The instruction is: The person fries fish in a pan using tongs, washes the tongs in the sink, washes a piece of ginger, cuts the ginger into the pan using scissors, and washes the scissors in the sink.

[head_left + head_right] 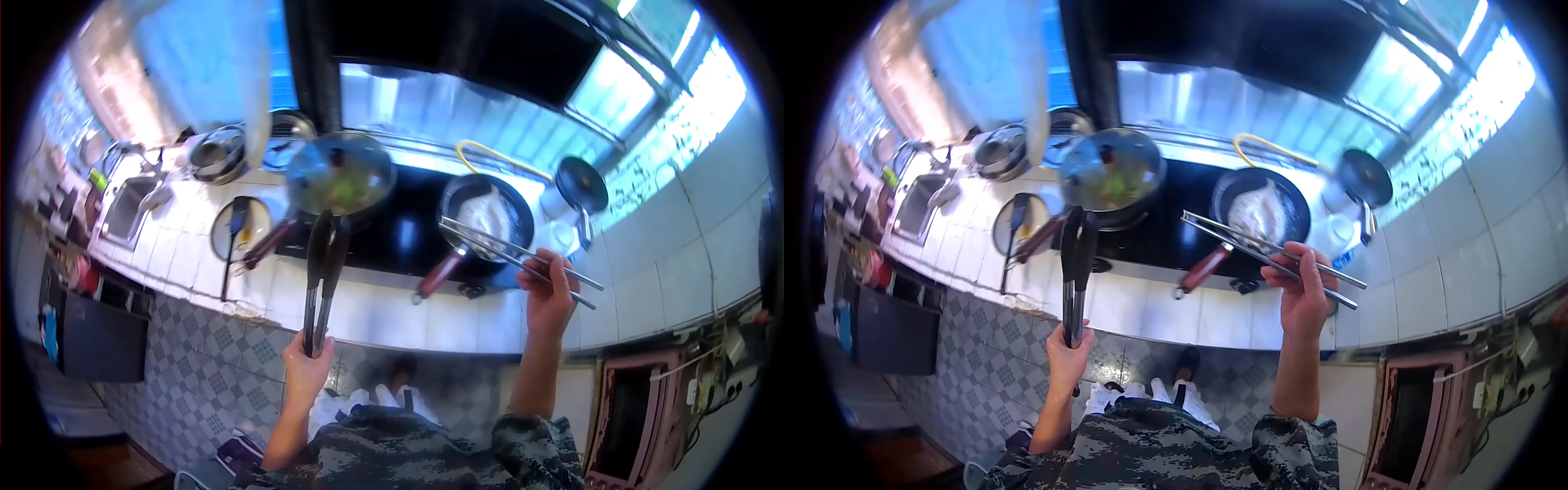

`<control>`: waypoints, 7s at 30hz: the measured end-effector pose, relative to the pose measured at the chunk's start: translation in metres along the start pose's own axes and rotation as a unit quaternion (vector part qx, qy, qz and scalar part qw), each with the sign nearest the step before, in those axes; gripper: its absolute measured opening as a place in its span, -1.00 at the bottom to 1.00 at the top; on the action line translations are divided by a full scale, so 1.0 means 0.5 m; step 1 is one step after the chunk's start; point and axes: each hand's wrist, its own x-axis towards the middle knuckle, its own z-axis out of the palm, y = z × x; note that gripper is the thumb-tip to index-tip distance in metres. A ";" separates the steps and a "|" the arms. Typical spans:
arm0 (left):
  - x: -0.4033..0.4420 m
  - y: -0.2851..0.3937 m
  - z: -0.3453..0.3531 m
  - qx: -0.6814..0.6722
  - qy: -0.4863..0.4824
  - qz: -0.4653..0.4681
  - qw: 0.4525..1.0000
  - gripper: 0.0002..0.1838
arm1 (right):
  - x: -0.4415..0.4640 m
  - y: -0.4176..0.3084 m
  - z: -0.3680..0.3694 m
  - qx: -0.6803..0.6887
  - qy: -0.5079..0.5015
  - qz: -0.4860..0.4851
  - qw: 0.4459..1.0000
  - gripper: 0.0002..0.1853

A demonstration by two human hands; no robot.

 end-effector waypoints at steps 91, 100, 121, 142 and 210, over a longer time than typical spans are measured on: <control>0.717 -0.615 -1.695 0.063 0.272 -0.115 0.953 -0.87 | -0.243 1.403 1.626 -0.715 -0.333 -0.072 0.611 -0.83; 0.835 -0.572 -1.635 0.038 0.011 -0.094 0.995 -0.77 | -0.379 1.247 1.655 -0.581 -0.213 -0.064 0.783 -0.81; 0.355 -0.238 -0.814 -0.160 -0.691 0.124 0.694 -0.64 | -0.811 0.537 1.200 -0.409 0.165 0.028 0.897 -0.62; -0.058 -0.099 -0.108 -0.116 -0.926 -0.018 0.360 -0.81 | -0.664 0.161 0.416 -0.051 0.402 -0.215 0.889 -0.41; 0.151 0.073 0.556 -0.170 -0.503 -0.235 0.814 -0.70 | 0.152 -0.050 -0.350 -0.476 -0.049 0.454 0.751 -0.39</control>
